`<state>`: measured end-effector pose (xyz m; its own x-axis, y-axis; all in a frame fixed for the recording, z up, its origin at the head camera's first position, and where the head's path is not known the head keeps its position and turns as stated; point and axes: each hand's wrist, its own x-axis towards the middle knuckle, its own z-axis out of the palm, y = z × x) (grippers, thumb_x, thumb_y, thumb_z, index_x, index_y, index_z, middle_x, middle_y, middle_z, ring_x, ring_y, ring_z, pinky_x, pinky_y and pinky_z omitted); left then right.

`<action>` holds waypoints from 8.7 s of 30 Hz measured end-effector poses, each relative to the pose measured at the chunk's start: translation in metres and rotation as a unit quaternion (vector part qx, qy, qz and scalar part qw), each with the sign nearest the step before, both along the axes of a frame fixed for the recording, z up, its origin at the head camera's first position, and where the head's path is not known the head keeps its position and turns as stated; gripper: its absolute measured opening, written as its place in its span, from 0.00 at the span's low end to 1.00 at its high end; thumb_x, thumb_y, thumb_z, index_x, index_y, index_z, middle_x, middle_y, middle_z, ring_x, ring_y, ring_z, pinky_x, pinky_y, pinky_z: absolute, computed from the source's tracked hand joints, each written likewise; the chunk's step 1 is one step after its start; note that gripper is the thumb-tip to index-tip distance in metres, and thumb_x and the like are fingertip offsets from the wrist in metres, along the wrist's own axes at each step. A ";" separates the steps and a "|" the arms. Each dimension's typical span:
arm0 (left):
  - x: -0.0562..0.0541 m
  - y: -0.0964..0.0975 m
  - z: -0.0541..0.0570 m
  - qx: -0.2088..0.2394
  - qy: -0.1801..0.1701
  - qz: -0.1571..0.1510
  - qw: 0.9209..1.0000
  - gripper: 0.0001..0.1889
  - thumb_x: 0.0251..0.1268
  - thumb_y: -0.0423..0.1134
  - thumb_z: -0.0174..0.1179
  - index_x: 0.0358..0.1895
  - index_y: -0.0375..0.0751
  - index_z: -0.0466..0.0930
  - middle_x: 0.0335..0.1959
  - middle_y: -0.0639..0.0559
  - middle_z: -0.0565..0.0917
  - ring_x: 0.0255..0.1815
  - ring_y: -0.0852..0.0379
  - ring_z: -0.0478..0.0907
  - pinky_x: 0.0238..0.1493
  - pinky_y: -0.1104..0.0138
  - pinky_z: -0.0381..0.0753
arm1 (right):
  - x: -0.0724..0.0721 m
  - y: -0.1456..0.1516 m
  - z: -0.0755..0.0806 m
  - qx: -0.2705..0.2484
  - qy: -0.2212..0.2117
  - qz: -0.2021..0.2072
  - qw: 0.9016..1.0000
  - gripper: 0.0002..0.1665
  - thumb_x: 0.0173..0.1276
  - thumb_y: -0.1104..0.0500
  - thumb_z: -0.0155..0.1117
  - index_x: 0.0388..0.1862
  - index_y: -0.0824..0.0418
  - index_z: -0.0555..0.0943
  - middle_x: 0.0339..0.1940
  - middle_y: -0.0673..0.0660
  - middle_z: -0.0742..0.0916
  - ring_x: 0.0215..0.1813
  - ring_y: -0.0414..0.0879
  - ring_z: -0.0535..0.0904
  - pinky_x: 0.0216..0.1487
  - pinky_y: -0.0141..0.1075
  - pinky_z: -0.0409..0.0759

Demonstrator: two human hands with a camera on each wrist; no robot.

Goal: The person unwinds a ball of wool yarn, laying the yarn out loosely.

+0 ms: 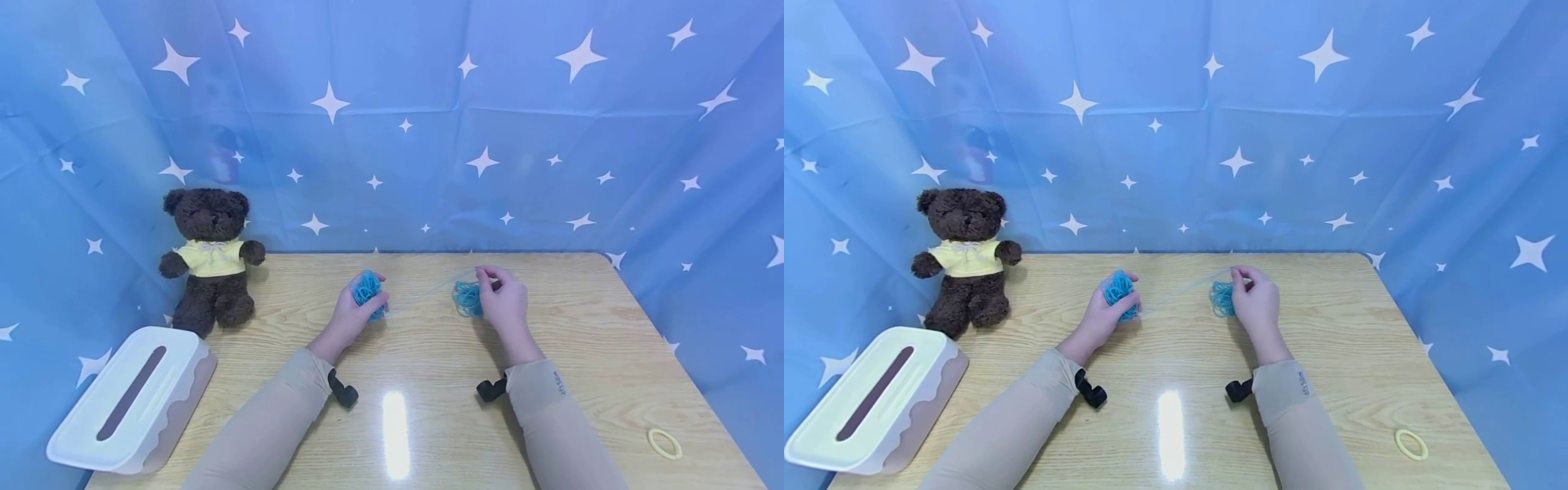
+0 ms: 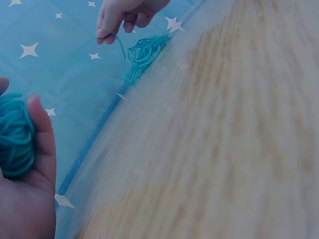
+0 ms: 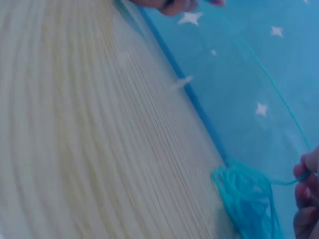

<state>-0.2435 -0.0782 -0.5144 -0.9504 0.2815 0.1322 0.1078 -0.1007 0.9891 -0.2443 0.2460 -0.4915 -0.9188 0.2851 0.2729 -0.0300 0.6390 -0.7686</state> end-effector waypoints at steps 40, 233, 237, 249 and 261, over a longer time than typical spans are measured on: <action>-0.001 0.006 0.002 0.054 -0.009 -0.024 0.998 0.24 0.81 0.32 0.65 0.71 0.25 0.71 0.64 0.17 0.78 0.46 0.58 0.92 0.52 0.63 0.94 | 0.025 -0.071 -0.004 0.055 -0.021 0.251 0.966 0.25 0.87 0.50 0.61 0.77 0.55 0.81 0.64 0.60 0.90 0.40 0.44 0.87 0.41 0.41 0.88; -0.002 -0.001 -0.002 0.003 0.043 0.019 0.999 0.22 0.84 0.43 0.64 0.63 0.27 0.71 0.40 0.37 0.84 0.34 0.57 0.85 0.31 0.63 0.89 | 0.008 0.014 0.020 0.057 -0.040 0.054 0.996 0.19 0.89 0.48 0.57 0.61 0.58 0.86 0.49 0.61 0.90 0.41 0.50 0.80 0.35 0.38 0.79; -0.003 0.000 -0.003 0.015 0.039 0.027 0.999 0.23 0.85 0.43 0.63 0.63 0.25 0.70 0.43 0.27 0.82 0.33 0.57 0.85 0.32 0.62 0.91 | 0.006 0.032 0.014 0.046 -0.056 0.002 0.997 0.22 0.90 0.45 0.55 0.63 0.58 0.86 0.51 0.62 0.90 0.43 0.52 0.80 0.35 0.40 0.78; -0.007 0.001 -0.007 0.037 0.028 0.046 0.998 0.23 0.84 0.40 0.64 0.65 0.24 0.70 0.54 0.23 0.82 0.51 0.53 0.92 0.48 0.52 0.96 | 0.005 0.058 0.003 0.048 -0.149 -0.092 0.983 0.25 0.89 0.47 0.51 0.66 0.61 0.85 0.66 0.65 0.88 0.65 0.66 0.82 0.62 0.60 0.81; -0.004 0.000 -0.005 0.029 0.021 0.022 0.999 0.17 0.83 0.40 0.65 0.64 0.35 0.75 0.50 0.31 0.86 0.49 0.55 0.92 0.52 0.57 0.95 | 0.009 0.003 0.009 0.059 -0.003 0.025 0.998 0.22 0.88 0.48 0.57 0.67 0.59 0.84 0.65 0.64 0.84 0.48 0.56 0.83 0.45 0.47 0.82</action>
<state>-0.2478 -0.0778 -0.5190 -0.9546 0.2311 0.1879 0.1553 -0.1521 0.9761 -0.2357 0.2494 -0.4821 -0.9330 0.2040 0.2965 -0.0605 0.7234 -0.6878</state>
